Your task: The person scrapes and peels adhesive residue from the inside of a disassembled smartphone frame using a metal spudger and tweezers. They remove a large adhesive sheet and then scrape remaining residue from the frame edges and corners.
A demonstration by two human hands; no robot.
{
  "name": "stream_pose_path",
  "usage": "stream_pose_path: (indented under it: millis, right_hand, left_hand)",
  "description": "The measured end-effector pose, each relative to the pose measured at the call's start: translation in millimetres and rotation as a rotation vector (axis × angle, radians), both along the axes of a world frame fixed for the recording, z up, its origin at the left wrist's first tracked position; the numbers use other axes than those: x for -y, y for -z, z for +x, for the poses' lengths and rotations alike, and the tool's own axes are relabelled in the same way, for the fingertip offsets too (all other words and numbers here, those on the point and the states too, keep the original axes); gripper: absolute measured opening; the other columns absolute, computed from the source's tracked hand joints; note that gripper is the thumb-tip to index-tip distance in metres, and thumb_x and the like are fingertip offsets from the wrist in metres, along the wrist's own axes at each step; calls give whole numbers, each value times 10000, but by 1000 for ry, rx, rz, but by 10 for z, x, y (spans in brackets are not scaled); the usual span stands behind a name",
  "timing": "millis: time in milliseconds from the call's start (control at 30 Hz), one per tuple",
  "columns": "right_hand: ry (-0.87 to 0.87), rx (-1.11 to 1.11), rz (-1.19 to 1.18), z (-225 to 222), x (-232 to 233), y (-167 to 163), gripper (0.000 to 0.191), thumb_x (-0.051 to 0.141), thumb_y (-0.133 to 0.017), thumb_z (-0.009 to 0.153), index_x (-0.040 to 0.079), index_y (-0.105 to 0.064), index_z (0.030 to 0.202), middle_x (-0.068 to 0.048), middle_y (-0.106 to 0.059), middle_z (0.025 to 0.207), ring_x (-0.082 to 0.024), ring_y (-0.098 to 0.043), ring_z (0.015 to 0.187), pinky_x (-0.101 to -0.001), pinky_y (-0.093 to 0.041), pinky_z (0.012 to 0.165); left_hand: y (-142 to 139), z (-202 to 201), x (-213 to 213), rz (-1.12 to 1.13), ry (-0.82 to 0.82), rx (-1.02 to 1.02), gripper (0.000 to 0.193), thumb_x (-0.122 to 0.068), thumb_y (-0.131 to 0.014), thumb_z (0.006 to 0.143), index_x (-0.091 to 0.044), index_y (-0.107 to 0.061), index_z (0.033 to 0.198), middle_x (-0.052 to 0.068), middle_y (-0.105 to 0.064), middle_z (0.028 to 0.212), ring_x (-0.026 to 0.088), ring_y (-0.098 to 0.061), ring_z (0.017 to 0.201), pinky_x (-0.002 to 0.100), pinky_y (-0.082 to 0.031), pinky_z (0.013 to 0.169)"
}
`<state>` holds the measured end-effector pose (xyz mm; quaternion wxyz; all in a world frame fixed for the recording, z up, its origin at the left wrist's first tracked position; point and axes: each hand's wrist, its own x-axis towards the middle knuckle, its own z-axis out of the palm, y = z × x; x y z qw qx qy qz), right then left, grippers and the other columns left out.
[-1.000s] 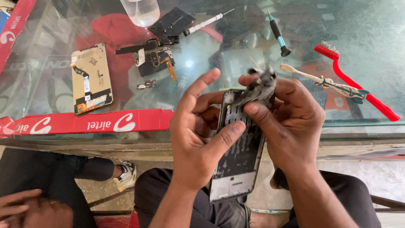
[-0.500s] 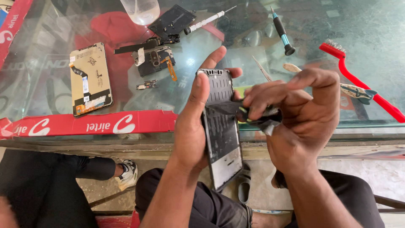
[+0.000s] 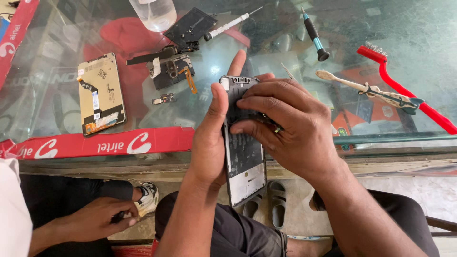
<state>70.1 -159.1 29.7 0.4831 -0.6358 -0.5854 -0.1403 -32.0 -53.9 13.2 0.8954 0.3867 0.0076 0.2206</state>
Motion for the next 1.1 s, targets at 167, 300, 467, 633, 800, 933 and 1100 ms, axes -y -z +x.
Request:
stream_pose_path:
  millis: [167, 300, 467, 633, 800, 933, 1100]
  right_hand:
    - [-19, 61, 20, 52, -22, 44, 245, 82, -859, 775, 28, -689, 942, -107, -736, 1007, -306, -715, 1061, -433, -590, 911]
    - [21, 39, 19, 134, -32, 123, 208, 53, -841, 934, 54, -649, 1015, -60, -743, 1015, -235, -765, 993, -353, -613, 852]
    - [49, 92, 19, 209, -19, 206, 216, 30, -831, 921, 44, -621, 973, -73, -722, 931, -243, -746, 866, -361, -572, 722]
    - [77, 8, 20, 175, -43, 214, 210, 20, -829, 935, 35, -621, 962, -84, -699, 859, -241, -720, 781, -359, -534, 651]
    - [95, -92, 26, 151, -78, 218, 198, 15, -810, 948, 31, -613, 950, -95, -703, 844, -217, -729, 751, -331, -542, 632]
    - [84, -143, 29, 148, -81, 222, 198, 37, -805, 970, 28, -608, 959, -92, -713, 858, -193, -751, 761, -303, -561, 629]
    - [92, -205, 21, 143, -94, 205, 209, 70, -817, 969, 26, -614, 943, -85, -717, 818, -171, -747, 720, -295, -547, 607]
  left_hand:
    - [16, -3, -41, 7, 9, 8, 920, -547, -547, 1029, -84, -154, 1720, 157, -507, 1468, 245, -526, 1337, 370, -453, 1142]
    - [18, -54, -61, 155, 48, -38, 1001, -200, -745, 898, -69, -159, 1699, 144, -486, 1446, 243, -503, 1352, 373, -418, 1155]
    - [17, -88, -83, 206, 53, -137, 971, -17, -652, 735, -72, -260, 1622, 106, -492, 1354, 212, -507, 1263, 323, -418, 1091]
    - [3, -91, -82, 197, 54, -179, 925, -23, -613, 713, -88, -308, 1583, 85, -492, 1289, 196, -511, 1188, 296, -422, 1029]
    - [-31, -76, -79, 209, 56, -186, 909, -37, -594, 702, -88, -320, 1568, 89, -484, 1286, 201, -510, 1201, 298, -417, 1049]
    - [-59, -54, -90, 235, 56, -195, 909, -56, -590, 675, -87, -333, 1546, 91, -492, 1291, 203, -520, 1201, 301, -427, 1031]
    - [-81, -73, -92, 255, 46, -219, 910, -67, -591, 669, -82, -340, 1544, 91, -492, 1258, 207, -524, 1152, 303, -442, 987]
